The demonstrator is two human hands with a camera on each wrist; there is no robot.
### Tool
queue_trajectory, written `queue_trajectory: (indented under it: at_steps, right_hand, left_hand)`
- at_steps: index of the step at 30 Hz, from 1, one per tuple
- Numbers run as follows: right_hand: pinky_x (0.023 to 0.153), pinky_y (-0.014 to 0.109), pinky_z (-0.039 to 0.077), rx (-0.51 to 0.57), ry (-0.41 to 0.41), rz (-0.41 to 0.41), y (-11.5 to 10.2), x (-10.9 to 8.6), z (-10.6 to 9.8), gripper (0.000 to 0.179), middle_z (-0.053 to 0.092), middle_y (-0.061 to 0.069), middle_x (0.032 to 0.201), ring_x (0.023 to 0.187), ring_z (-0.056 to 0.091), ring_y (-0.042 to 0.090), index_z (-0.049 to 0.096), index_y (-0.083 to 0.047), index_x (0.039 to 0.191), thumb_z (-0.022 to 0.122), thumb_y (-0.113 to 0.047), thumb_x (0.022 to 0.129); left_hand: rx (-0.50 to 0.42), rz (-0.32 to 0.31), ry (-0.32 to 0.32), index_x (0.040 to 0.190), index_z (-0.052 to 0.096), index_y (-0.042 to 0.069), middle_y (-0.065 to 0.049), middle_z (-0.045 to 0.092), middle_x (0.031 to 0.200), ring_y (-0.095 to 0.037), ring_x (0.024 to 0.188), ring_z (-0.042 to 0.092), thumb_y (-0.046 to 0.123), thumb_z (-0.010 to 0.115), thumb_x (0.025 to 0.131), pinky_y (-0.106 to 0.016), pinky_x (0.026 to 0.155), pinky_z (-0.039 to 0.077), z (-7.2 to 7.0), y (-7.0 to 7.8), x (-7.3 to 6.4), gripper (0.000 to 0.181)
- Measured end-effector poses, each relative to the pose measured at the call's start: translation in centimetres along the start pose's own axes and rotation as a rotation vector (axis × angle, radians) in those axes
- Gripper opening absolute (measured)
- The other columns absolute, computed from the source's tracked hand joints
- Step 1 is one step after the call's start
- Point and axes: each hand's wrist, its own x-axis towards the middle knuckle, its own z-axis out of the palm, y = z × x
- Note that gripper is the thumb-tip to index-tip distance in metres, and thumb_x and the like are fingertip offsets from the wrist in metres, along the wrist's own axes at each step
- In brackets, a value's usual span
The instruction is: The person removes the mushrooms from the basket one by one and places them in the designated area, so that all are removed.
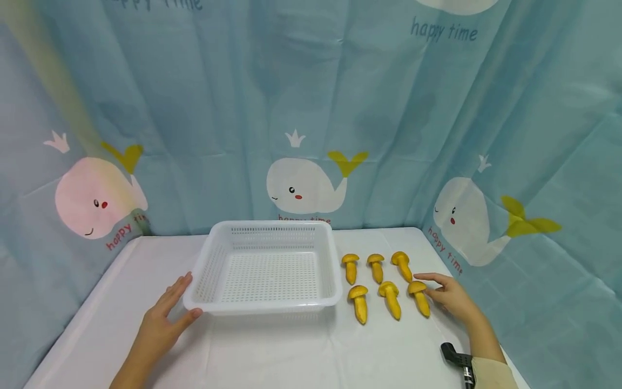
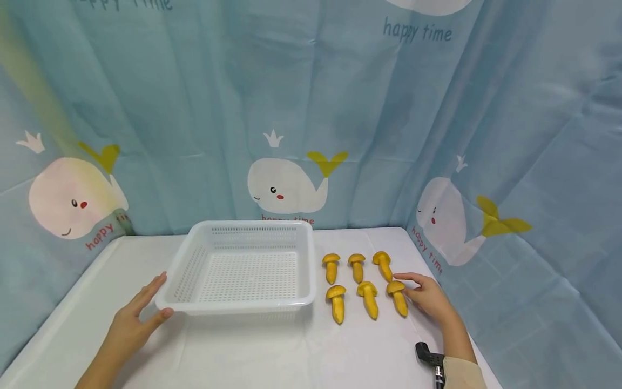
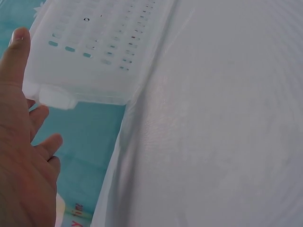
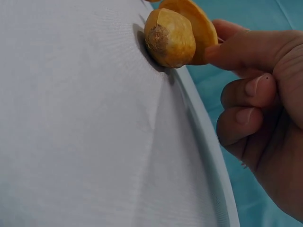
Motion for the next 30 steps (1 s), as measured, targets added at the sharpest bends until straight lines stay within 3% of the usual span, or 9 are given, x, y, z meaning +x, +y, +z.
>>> queue_trajectory:
  at_steps: [6,10,15,17,19,21,22,28,30]
  right_hand:
    - [0.038,0.026,0.037,-0.004,0.028,-0.014,-0.9,-0.4,-0.5,0.041,0.065,0.009,0.081,0.040,0.033,0.010,0.065,-0.017,0.139,0.069,-0.014,0.098]
    - [0.036,0.027,0.036,-0.006,0.042,-0.026,-1.3,-0.8,-0.8,0.042,0.042,-0.001,0.056,0.039,0.032,0.010,0.063,-0.015,0.140,0.069,-0.016,0.099]
    - [0.036,0.028,0.036,-0.019,0.052,-0.035,-1.3,-1.0,-1.2,0.041,0.039,-0.006,0.059,0.039,0.033,0.012,0.064,-0.019,0.140,0.069,-0.019,0.099]
    - [0.037,0.029,0.037,-0.025,0.060,-0.034,-1.3,-1.0,-1.4,0.040,0.043,-0.005,0.062,0.039,0.034,0.014,0.064,-0.021,0.139,0.069,-0.019,0.099]
    - [0.038,0.029,0.037,-0.025,0.070,-0.030,-1.5,-1.1,-1.6,0.040,0.042,-0.001,0.060,0.040,0.034,0.015,0.064,-0.022,0.139,0.068,-0.018,0.099]
    - [0.038,0.029,0.038,-0.031,0.084,-0.034,-1.8,-1.1,-1.7,0.041,0.042,-0.001,0.060,0.040,0.035,0.016,0.064,-0.023,0.140,0.068,-0.017,0.100]
    - [0.039,0.029,0.038,-0.033,0.096,-0.038,-2.0,-1.2,-1.8,0.040,0.050,0.003,0.064,0.040,0.035,0.017,0.064,-0.023,0.139,0.068,-0.017,0.100]
    - [0.038,0.030,0.038,-0.069,0.185,-0.094,-3.3,-1.6,-2.0,0.035,0.046,0.001,0.056,0.040,0.036,0.017,0.066,-0.021,0.135,0.067,-0.027,0.101]
    - [0.039,0.031,0.037,-0.087,0.210,-0.113,-3.6,-1.5,-2.0,0.033,0.034,-0.005,0.051,0.040,0.037,0.018,0.067,-0.021,0.134,0.066,-0.028,0.102]
  left_hand:
    - [0.002,0.042,0.029,0.157,0.043,0.026,0.012,0.037,0.162,0.025,0.140,0.016,0.023,0.088,0.080,0.003,0.112,0.010,-0.2,0.0,0.4,0.089]
    - [0.003,0.045,0.033,0.156,0.045,0.025,0.021,0.035,0.159,0.026,0.139,0.016,0.023,0.088,0.080,0.003,0.112,0.010,-0.3,0.1,0.3,0.088]
    - [0.019,0.012,0.017,0.157,0.043,0.028,0.016,0.035,0.161,0.021,0.142,0.016,0.027,0.087,0.082,0.003,0.111,0.009,-0.5,0.4,0.1,0.087]
    - [0.009,-0.019,-0.008,0.158,0.042,0.030,0.008,0.038,0.162,-0.001,0.153,0.024,0.028,0.086,0.084,-0.013,0.123,0.018,-0.8,0.5,0.1,0.086]
    - [-0.014,-0.066,-0.044,0.158,0.041,0.032,-0.002,0.040,0.162,-0.028,0.154,0.031,0.030,0.084,0.086,-0.042,0.126,0.029,-1.2,0.6,0.2,0.084]
    - [-0.031,-0.119,-0.084,0.157,0.041,0.035,-0.008,0.041,0.161,-0.050,0.147,0.033,0.034,0.083,0.087,-0.069,0.114,0.034,-1.6,0.7,0.5,0.082]
    - [-0.039,-0.138,-0.100,0.157,0.041,0.036,-0.010,0.042,0.161,-0.057,0.144,0.034,0.035,0.082,0.087,-0.079,0.104,0.034,-1.9,0.8,0.6,0.081]
    - [-0.037,-0.166,-0.143,0.153,0.050,0.032,-0.015,0.048,0.156,-0.058,0.143,0.035,0.041,0.080,0.088,-0.081,0.100,0.036,-3.0,1.0,1.1,0.072]
    - [-0.039,-0.165,-0.142,0.151,0.053,0.031,-0.018,0.051,0.153,-0.058,0.142,0.036,0.042,0.079,0.090,-0.080,0.101,0.036,-3.5,1.0,1.1,0.067]
